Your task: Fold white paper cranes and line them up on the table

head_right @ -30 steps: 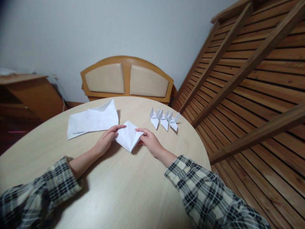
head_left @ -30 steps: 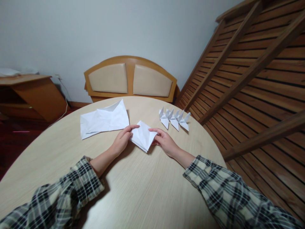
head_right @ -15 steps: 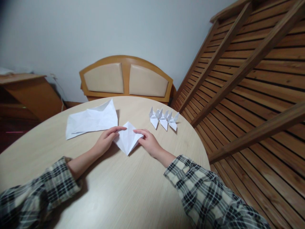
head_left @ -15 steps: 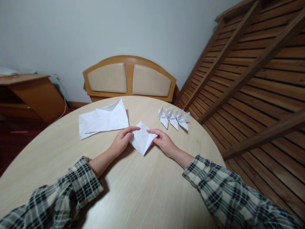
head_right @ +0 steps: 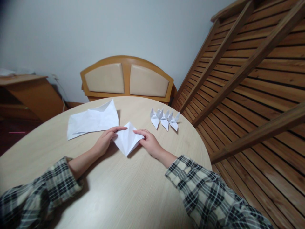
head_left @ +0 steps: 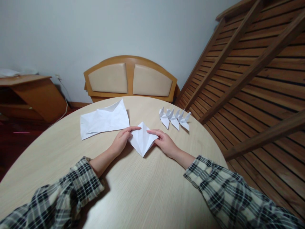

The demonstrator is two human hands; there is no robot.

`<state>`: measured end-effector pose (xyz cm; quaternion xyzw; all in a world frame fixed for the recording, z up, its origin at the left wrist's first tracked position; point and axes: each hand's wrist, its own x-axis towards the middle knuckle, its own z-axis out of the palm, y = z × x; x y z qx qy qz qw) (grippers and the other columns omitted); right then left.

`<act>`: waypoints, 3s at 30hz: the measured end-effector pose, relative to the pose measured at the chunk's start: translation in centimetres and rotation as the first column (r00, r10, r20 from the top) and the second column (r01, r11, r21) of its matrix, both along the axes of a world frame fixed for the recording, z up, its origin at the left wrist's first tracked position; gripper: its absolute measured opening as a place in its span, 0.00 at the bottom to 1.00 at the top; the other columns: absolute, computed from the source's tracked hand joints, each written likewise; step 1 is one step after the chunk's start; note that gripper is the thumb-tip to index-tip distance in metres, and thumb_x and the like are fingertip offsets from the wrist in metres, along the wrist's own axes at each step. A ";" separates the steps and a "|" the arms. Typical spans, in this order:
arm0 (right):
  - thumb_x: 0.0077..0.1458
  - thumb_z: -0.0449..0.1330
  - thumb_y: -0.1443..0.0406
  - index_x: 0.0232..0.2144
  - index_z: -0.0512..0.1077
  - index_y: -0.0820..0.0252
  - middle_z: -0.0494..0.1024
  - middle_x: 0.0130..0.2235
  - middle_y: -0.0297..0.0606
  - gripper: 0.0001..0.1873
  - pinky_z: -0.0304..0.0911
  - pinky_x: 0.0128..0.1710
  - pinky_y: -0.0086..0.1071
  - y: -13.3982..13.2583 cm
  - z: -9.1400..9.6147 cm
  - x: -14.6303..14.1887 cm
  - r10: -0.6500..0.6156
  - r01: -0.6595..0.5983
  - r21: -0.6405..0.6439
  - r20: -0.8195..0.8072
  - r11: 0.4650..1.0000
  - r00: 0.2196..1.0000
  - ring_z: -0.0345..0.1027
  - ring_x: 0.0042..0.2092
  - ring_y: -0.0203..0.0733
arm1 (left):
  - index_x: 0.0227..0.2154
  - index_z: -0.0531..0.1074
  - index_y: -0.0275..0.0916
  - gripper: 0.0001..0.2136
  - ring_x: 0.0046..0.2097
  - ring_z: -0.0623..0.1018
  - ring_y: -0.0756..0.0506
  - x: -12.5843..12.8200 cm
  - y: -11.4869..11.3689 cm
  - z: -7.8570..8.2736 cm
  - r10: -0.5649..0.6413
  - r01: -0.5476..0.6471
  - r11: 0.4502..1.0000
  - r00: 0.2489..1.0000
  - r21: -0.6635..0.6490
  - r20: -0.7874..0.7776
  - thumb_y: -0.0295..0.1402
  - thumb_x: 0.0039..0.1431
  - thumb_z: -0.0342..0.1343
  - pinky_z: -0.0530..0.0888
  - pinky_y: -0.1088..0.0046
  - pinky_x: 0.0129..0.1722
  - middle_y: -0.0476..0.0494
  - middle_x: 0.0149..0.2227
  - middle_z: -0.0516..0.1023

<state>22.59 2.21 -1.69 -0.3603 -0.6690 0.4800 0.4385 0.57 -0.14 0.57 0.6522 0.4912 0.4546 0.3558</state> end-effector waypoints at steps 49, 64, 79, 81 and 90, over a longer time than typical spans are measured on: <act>0.54 0.62 0.59 0.37 0.79 0.56 0.80 0.38 0.37 0.10 0.63 0.45 0.39 0.0 0.0 -0.7 -0.051 0.015 -0.219 -0.157 0.976 0.986 0.70 0.40 0.42 | 0.46 0.75 0.38 0.15 0.48 0.76 0.40 0.0 0.6 -1.2 -0.168 0.174 0.982 0.982 0.074 -0.088 0.37 0.62 0.49 0.70 0.59 0.52 0.38 0.47 0.80; 0.54 0.63 0.54 0.38 0.77 0.58 0.78 0.36 0.36 0.15 0.60 0.41 0.36 -0.3 0.3 -0.7 -0.019 -0.003 -0.194 -0.112 0.981 0.994 0.67 0.37 0.41 | 0.43 0.76 0.37 0.17 0.46 0.76 0.39 0.1 0.7 -0.9 -0.098 0.103 0.993 0.992 0.063 -0.077 0.41 0.60 0.48 0.72 0.61 0.50 0.39 0.44 0.80; 0.48 0.68 0.49 0.36 0.75 0.60 0.79 0.37 0.40 0.22 0.62 0.43 0.38 -0.2 0.1 -0.6 -0.067 -0.006 -0.303 -0.232 0.953 0.970 0.70 0.39 0.43 | 0.43 0.78 0.36 0.27 0.53 0.75 0.35 0.2 0.6 -0.6 -0.023 0.024 1.000 0.999 -0.017 0.041 0.53 0.64 0.44 0.67 0.59 0.59 0.41 0.49 0.81; 0.48 0.68 0.49 0.36 0.74 0.60 0.79 0.37 0.41 0.22 0.62 0.43 0.39 -0.2 0.1 -0.6 -0.069 -0.012 -0.317 -0.242 0.948 0.968 0.70 0.39 0.44 | 0.44 0.78 0.36 0.25 0.54 0.74 0.36 0.2 0.4 -0.4 -0.028 0.028 1.000 1.000 0.003 0.008 0.51 0.63 0.44 0.67 0.60 0.60 0.41 0.51 0.80; 0.48 0.68 0.51 0.35 0.75 0.60 0.79 0.36 0.40 0.20 0.63 0.42 0.38 -0.1 0.0 -0.6 -0.052 -0.028 -0.324 -0.238 0.946 0.970 0.71 0.38 0.43 | 0.42 0.77 0.37 0.23 0.50 0.76 0.38 0.3 0.2 -0.1 -0.104 0.103 0.994 0.994 0.037 0.016 0.52 0.62 0.49 0.71 0.62 0.55 0.40 0.46 0.81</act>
